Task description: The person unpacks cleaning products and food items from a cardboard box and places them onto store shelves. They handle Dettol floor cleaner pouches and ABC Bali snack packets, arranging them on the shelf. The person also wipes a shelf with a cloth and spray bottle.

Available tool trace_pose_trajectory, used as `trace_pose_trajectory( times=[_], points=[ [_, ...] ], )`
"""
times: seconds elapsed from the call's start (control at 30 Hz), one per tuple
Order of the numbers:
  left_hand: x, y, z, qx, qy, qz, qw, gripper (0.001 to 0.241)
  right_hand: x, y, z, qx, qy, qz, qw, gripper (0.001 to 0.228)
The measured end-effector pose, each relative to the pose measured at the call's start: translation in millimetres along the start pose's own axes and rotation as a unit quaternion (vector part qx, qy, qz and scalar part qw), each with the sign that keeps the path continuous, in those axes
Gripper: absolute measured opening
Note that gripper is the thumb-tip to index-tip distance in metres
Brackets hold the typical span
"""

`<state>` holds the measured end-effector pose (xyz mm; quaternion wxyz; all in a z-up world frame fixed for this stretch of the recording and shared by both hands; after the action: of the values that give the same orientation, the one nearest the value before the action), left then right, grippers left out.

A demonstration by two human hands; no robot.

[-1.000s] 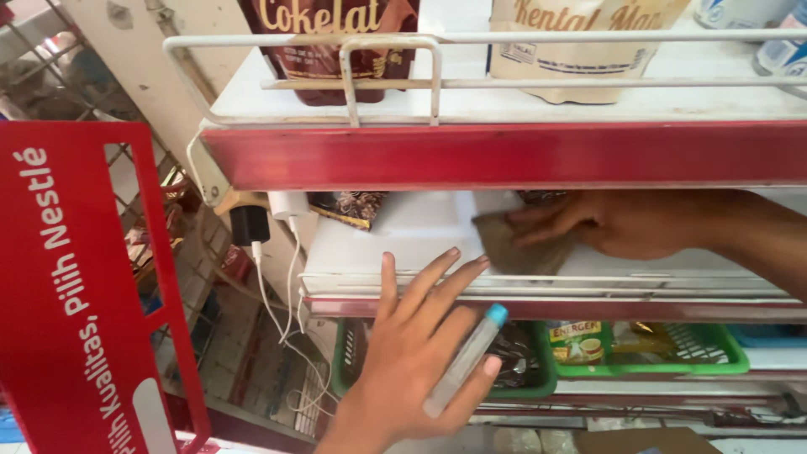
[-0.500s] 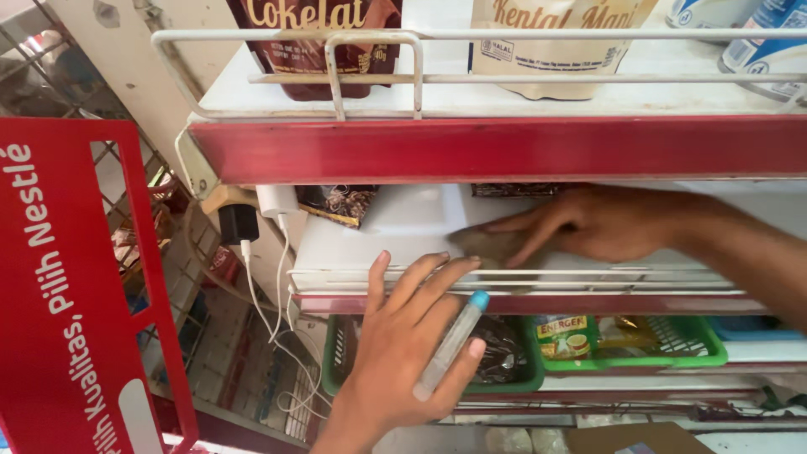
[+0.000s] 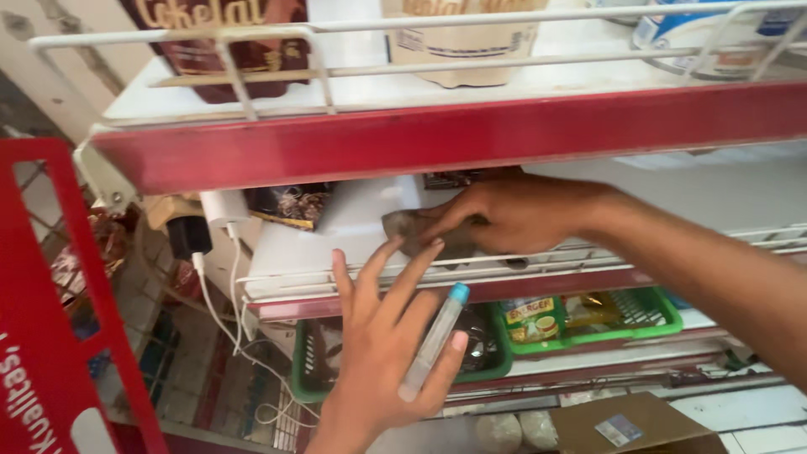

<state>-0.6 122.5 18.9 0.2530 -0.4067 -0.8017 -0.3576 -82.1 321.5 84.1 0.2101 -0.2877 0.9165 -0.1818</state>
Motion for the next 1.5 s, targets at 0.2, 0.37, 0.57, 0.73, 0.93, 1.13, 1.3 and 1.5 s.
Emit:
trace_pose_trajectory(
  times=[0.2, 0.37, 0.57, 0.73, 0.93, 1.13, 1.3, 1.5],
  points=[
    [13, 15, 27, -0.007, -0.007, 0.008, 1.0, 0.031, -62, 76, -4, -0.024, -0.009, 0.098, 0.995, 0.053],
    [21, 23, 37, -0.001, -0.012, 0.025, 1.0, 0.031, -114, 122, -5, -0.048, 0.027, 0.284, 0.957, 0.045],
    [25, 32, 45, 0.013, -0.021, 0.027, 0.999, 0.029, -80, 74, -6, -0.067, 0.041, 0.217, 0.973, 0.028],
    [24, 34, 51, 0.02, -0.003, 0.024, 0.999, 0.031, -32, 22, -1, -0.086, 0.053, 0.121, 0.988, 0.037],
    [24, 47, 43, -0.085, 0.018, 0.016, 0.996, 0.03, -82, 70, -3, -0.018, 0.013, 0.032, 0.999, 0.047],
    [33, 70, 66, -0.237, -0.094, -0.125, 0.959, 0.024, -149, 124, -13, -0.005, 0.058, 0.315, 0.947, 0.057],
    [53, 70, 79, -0.228, -0.173, -0.253, 0.924, 0.03, -170, 141, 3, 0.014, 0.219, 0.199, 0.955, 0.053],
    [68, 75, 85, -0.189, -0.121, -0.192, 0.955, 0.036, -178, 159, 16, 0.073, 0.28, 0.188, 0.939, 0.04]
  ],
)
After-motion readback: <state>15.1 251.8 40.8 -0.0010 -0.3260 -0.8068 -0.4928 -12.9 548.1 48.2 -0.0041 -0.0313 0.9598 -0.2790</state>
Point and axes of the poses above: each hand's wrist, its own x-axis towards the middle knuckle, its own z-axis out of the palm, y = z × x, the point moved 2 cm from there along x, towards the middle knuckle
